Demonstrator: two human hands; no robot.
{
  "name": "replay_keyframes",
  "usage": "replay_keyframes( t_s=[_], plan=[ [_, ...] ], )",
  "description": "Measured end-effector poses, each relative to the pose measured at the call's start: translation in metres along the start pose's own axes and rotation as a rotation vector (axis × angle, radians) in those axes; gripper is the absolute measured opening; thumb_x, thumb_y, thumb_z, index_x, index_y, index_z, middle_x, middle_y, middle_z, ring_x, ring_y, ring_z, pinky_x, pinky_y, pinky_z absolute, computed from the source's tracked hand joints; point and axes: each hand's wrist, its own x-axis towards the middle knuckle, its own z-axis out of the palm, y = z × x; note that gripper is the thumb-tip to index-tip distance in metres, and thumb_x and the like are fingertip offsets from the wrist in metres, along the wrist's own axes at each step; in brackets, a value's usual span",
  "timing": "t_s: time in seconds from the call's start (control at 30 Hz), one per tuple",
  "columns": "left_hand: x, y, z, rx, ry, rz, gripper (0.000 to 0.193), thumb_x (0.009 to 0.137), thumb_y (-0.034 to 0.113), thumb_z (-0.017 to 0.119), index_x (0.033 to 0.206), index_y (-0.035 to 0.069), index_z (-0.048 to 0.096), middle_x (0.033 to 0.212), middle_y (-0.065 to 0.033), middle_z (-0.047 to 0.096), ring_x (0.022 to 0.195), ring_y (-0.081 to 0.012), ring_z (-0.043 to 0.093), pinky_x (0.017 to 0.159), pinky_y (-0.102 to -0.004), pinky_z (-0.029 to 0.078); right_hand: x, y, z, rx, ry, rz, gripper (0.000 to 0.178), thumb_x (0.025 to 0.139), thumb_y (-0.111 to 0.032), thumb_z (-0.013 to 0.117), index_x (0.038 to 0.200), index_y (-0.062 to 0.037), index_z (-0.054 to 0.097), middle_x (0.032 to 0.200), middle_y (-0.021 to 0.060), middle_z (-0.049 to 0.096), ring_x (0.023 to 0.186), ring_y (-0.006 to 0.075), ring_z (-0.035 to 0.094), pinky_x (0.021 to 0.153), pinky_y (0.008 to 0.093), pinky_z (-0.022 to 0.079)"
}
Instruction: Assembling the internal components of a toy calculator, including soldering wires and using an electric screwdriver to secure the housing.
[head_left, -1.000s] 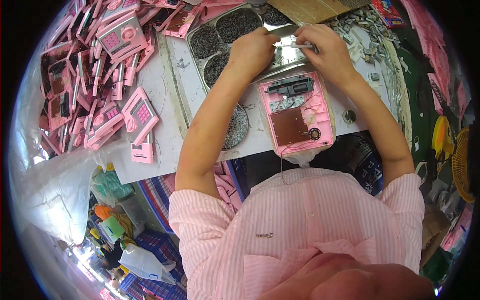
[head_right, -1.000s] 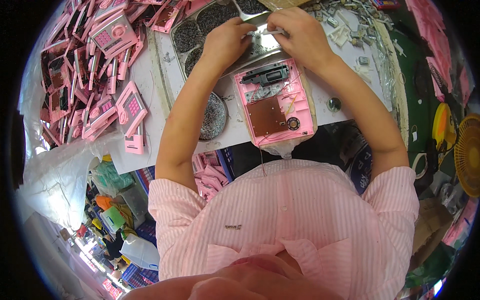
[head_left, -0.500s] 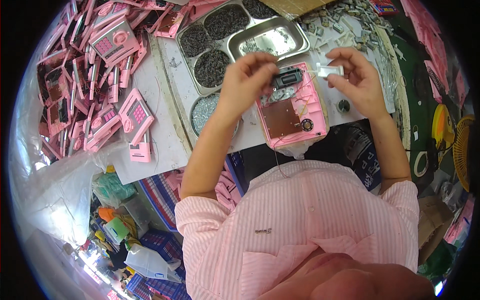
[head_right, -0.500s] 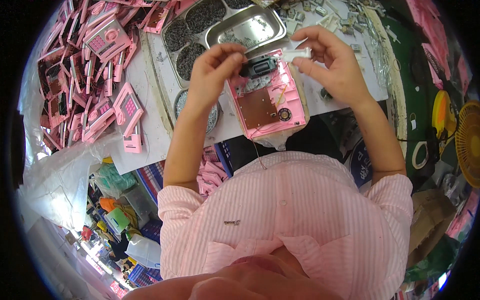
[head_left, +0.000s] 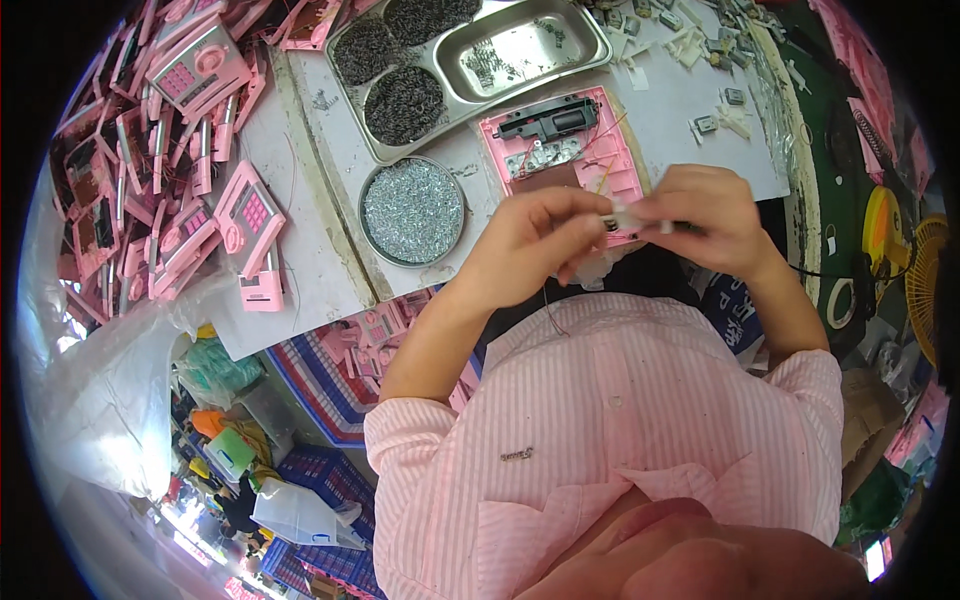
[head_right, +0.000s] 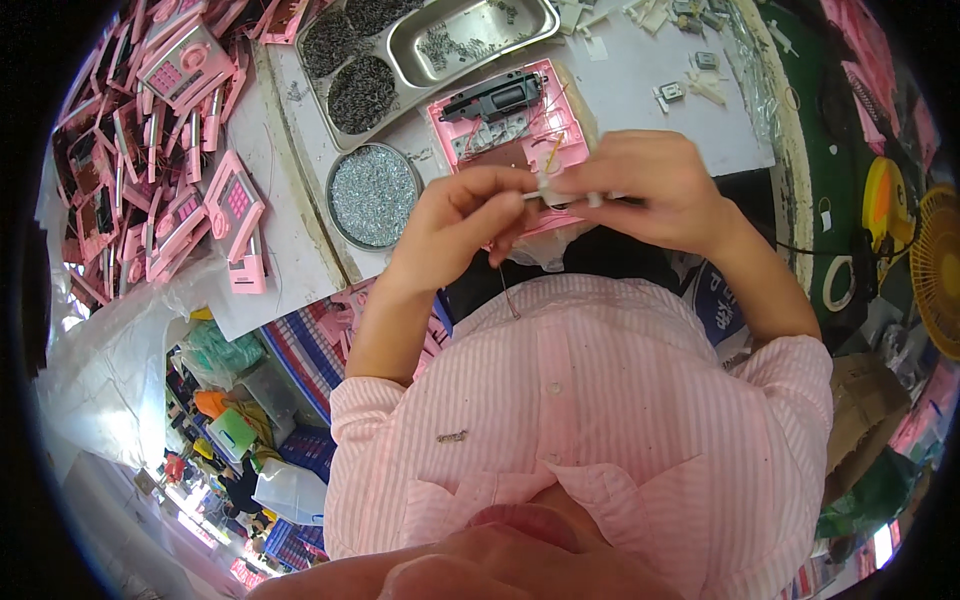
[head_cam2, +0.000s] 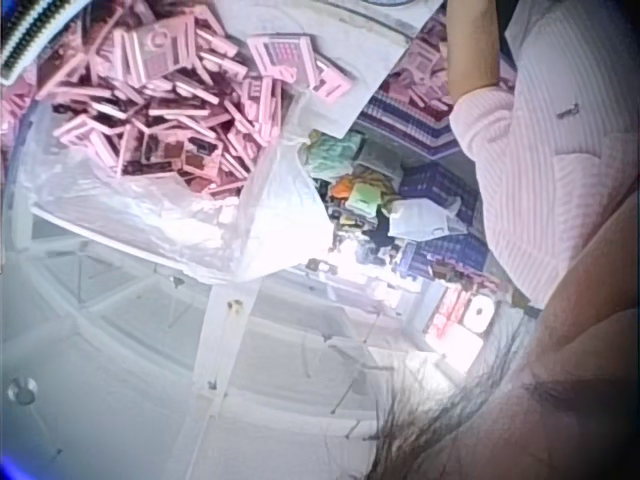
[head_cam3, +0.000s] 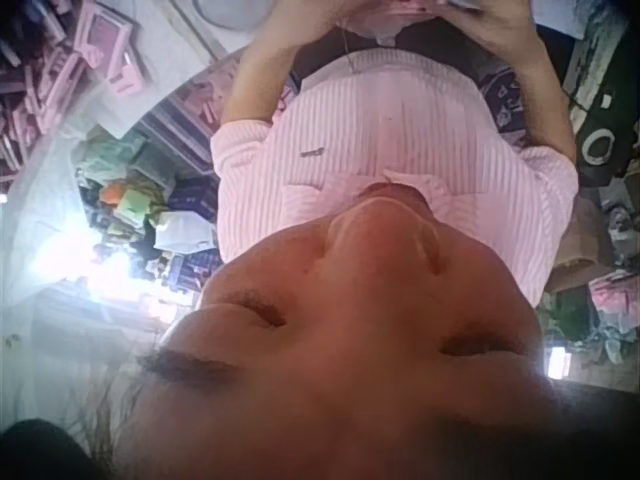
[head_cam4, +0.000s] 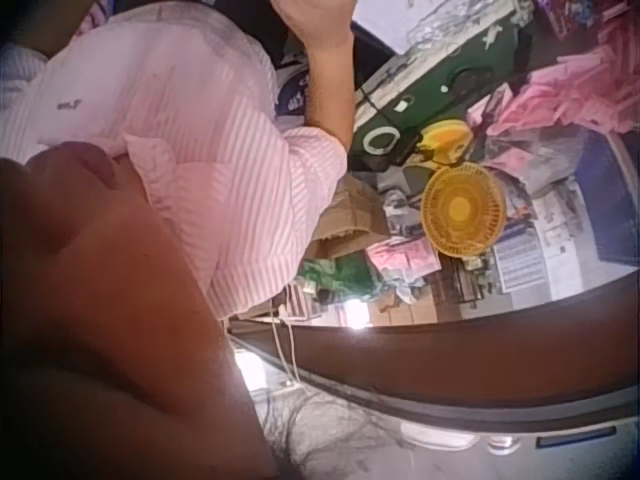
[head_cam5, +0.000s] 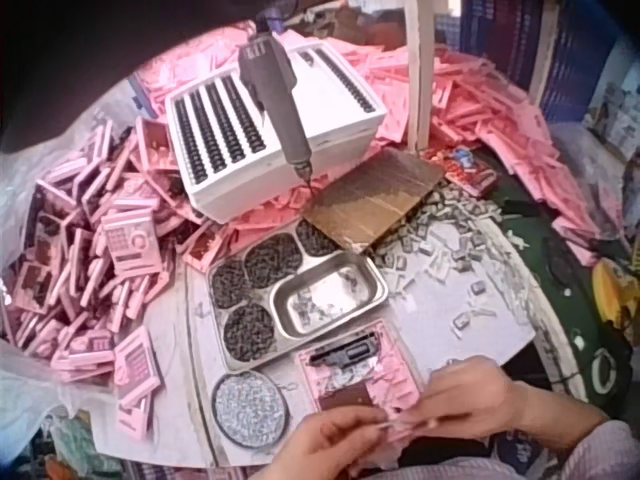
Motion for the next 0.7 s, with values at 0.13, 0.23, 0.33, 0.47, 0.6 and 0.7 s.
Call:
replay_keyframes(
  t_s=[0.13,0.23,0.33,0.47,0.6,0.7],
  plan=[
    [0.015,-0.004,0.002,0.849,0.385,0.393,0.022,0.09,0.014,0.074,0.108,0.003,0.069,0.078,-0.0028,0.06,0.068,-0.0112,0.058,0.061,-0.0263,0.049,-0.033,0.015,-0.019,0.662,0.302,0.355,0.029,0.096,-0.013,0.067,0.121,0.0031,0.065,0.104,0.0154,0.072,0.091,0.0209,0.07,0.083,0.031,0.057],
    [0.035,-0.022,0.007,1.244,0.456,0.478,0.015,0.081,0.017,0.078,0.088,0.005,0.071,0.079,-0.0084,0.063,0.069,-0.0238,0.063,0.062,-0.0359,0.051,-0.04,0.023,-0.017,0.871,0.385,0.474,0.036,0.103,-0.023,0.059,0.129,0.0019,0.058,0.11,0.0187,0.071,0.094,0.0203,0.071,0.085,0.0305,0.057],
    [0.05,-0.027,0.012,1.479,0.474,0.484,0.014,0.079,0.019,0.076,0.079,0.006,0.07,0.079,-0.0089,0.064,0.07,-0.0291,0.064,0.062,-0.0418,0.051,-0.044,0.016,-0.015,0.825,0.361,0.511,0.036,0.105,-0.027,0.055,0.129,-0.0004,0.054,0.114,0.0207,0.071,0.096,0.0204,0.071,0.085,0.0302,0.057],
    [0.055,-0.032,0.011,1.436,0.421,0.462,0.011,0.079,0.015,0.075,0.079,0.006,0.07,0.079,-0.0083,0.064,0.07,-0.0279,0.064,0.062,-0.0407,0.05,-0.041,0.006,-0.02,0.615,0.289,0.61,0.029,0.105,-0.023,0.055,0.124,-0.0018,0.051,0.114,0.0194,0.07,0.097,0.0193,0.071,0.085,0.0272,0.055],
    [0.033,-0.038,0.007,1.197,0.399,0.607,0.013,0.074,0.01,0.076,0.083,0.006,0.067,0.081,-0.008,0.062,0.076,-0.027,0.063,0.067,-0.0411,0.047,-0.041,0.021,-0.014,0.143,0.241,0.353,0.022,0.096,-0.013,0.066,0.114,-0.0016,0.059,0.107,0.0115,0.069,0.096,0.0191,0.065,0.085,0.0296,0.05],
    [0.021,-0.061,0.002,0.98,0.433,0.684,0.018,0.073,0.004,0.078,0.088,0.008,0.068,0.083,-0.0063,0.062,0.075,-0.0258,0.062,0.066,-0.0392,0.045,-0.019,0.022,-0.015,-0.256,0.115,0.157,0.021,0.083,-0.011,0.077,0.1,-0.0038,0.068,0.101,0.0075,0.064,0.097,0.0259,0.057,0.084,0.0369,0.046]
  ],
)
